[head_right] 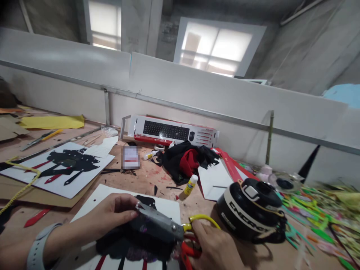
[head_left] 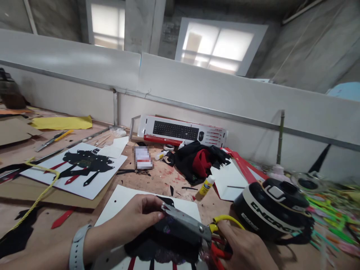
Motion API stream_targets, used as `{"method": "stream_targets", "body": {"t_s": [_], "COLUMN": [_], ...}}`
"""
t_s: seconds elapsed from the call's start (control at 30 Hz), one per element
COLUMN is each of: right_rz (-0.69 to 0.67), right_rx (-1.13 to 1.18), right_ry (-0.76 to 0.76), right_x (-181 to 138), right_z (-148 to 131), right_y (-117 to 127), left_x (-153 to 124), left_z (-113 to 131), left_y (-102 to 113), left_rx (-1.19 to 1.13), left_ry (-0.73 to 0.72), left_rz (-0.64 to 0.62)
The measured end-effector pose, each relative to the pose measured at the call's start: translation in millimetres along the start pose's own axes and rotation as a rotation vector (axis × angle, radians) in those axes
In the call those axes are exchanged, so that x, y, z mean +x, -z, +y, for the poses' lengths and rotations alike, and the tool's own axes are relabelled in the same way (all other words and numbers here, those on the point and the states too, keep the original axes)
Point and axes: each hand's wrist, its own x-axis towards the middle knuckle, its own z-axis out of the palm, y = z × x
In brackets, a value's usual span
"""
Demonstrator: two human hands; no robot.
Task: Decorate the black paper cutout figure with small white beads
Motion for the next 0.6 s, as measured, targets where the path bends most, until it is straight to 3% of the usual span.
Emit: {"method": "stream_targets", "body": {"t_s": [0.6], "right_rz": [-0.002], "right_rx": [-0.003], "right_ry": [0.047], "right_x": [3.6], "right_z": [0.5], "right_y": [2.2], "left_x": [0.6], "left_z": [2.5], "left_y": [-1.2], "left_rx": [0.088], "left_ry": [0.049], "left_rz": [0.008]}}
